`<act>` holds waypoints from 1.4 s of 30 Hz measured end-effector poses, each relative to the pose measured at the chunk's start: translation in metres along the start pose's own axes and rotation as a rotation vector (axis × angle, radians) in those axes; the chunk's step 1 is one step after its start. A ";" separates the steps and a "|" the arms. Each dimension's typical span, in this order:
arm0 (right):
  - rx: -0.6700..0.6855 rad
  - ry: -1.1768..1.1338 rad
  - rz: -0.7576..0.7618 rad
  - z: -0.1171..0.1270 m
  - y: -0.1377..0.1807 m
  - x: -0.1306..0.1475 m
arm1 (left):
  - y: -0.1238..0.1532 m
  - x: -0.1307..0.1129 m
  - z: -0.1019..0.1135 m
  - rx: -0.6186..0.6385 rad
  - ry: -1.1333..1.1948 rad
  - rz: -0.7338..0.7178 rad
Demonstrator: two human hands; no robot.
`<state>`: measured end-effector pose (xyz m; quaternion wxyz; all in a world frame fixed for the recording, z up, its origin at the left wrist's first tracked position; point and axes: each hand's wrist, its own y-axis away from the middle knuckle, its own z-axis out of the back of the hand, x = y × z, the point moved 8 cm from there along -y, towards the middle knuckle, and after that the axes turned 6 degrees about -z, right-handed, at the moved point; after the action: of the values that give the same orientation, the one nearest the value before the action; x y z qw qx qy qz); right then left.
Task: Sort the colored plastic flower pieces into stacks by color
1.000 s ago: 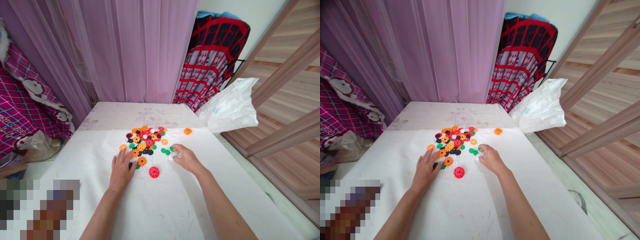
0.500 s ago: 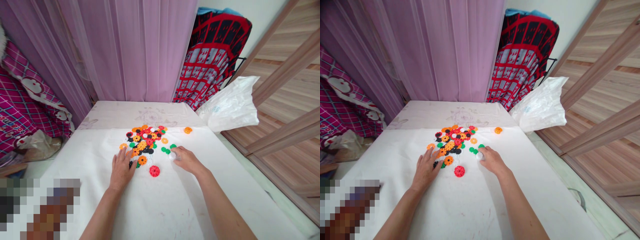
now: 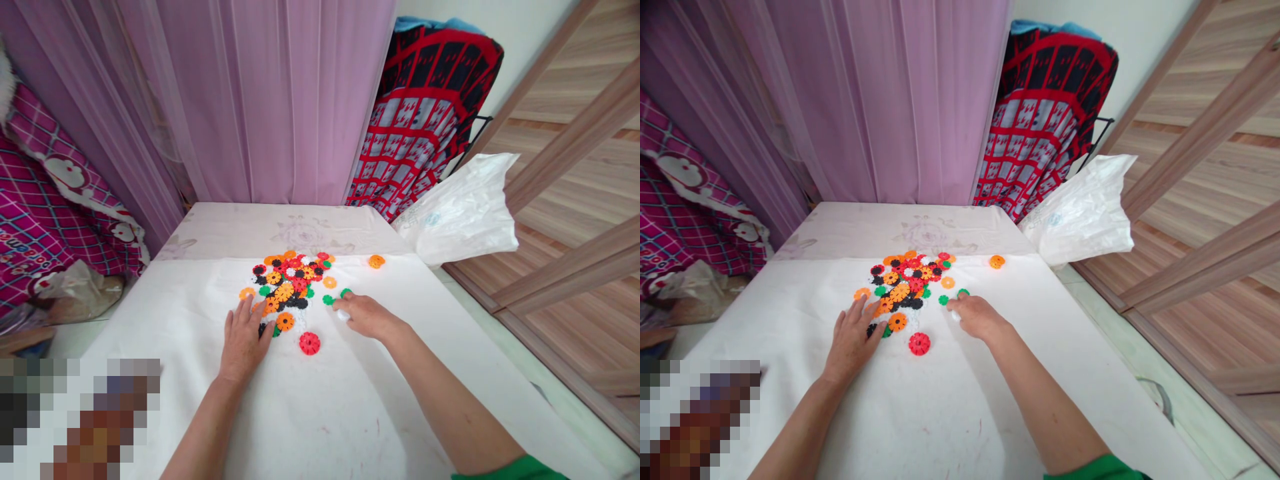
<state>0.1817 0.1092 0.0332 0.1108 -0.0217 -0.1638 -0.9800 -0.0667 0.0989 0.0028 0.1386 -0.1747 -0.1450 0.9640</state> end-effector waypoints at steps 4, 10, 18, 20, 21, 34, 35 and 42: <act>0.018 0.041 -0.019 -0.005 -0.002 0.000 | 0.000 0.000 0.000 0.011 -0.007 0.005; 0.018 0.044 -0.041 -0.005 -0.002 -0.001 | -0.001 -0.001 0.000 0.025 -0.004 0.012; -0.040 0.096 -0.141 0.017 0.020 0.007 | 0.000 -0.001 0.000 0.033 -0.012 0.004; -0.084 0.080 -0.132 0.025 0.023 0.012 | 0.000 -0.001 -0.001 0.030 -0.018 -0.004; -0.095 0.064 -0.115 0.028 0.022 0.015 | 0.000 -0.001 -0.001 0.028 -0.021 -0.006; -0.304 -0.069 -0.094 0.033 -0.071 0.064 | 0.001 0.000 -0.003 0.001 -0.033 -0.017; -0.309 -0.054 -0.112 0.032 -0.074 0.066 | 0.001 0.000 -0.003 0.002 -0.034 -0.018; -0.295 -0.027 -0.150 0.029 -0.079 0.068 | 0.000 -0.001 -0.003 0.014 -0.029 -0.007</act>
<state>0.0979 0.1770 0.0406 0.0308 -0.0388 -0.0209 -0.9986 -0.0647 0.0988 0.0006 0.1410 -0.1594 -0.1410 0.9669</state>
